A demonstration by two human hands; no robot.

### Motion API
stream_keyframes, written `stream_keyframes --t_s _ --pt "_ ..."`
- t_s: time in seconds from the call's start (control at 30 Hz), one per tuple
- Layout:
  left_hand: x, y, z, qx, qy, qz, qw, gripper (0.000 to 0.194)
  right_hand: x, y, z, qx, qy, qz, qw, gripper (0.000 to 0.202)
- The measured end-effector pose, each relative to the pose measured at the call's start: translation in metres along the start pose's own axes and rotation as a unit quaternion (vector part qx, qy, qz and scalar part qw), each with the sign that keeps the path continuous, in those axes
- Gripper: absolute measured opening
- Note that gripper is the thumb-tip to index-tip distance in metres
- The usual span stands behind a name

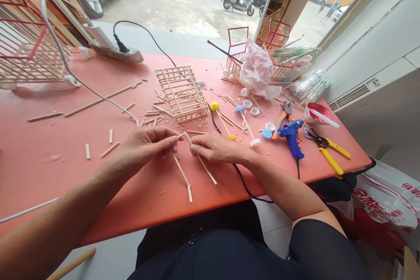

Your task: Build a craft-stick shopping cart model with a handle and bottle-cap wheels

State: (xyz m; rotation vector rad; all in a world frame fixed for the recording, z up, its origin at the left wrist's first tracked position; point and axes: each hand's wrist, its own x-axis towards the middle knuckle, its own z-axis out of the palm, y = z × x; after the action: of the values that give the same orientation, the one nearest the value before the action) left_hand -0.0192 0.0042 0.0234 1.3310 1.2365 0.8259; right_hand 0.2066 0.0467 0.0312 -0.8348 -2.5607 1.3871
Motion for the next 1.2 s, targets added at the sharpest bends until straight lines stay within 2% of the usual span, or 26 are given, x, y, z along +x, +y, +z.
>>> stream_keyframes --t_s 1.2 --pt "0.0004 -0.0004 0.0002 0.004 0.000 0.003 1.000 0.030 -0.0007 -0.0002 -0.0003 0.000 -0.004 -0.002 1.000 0.026"
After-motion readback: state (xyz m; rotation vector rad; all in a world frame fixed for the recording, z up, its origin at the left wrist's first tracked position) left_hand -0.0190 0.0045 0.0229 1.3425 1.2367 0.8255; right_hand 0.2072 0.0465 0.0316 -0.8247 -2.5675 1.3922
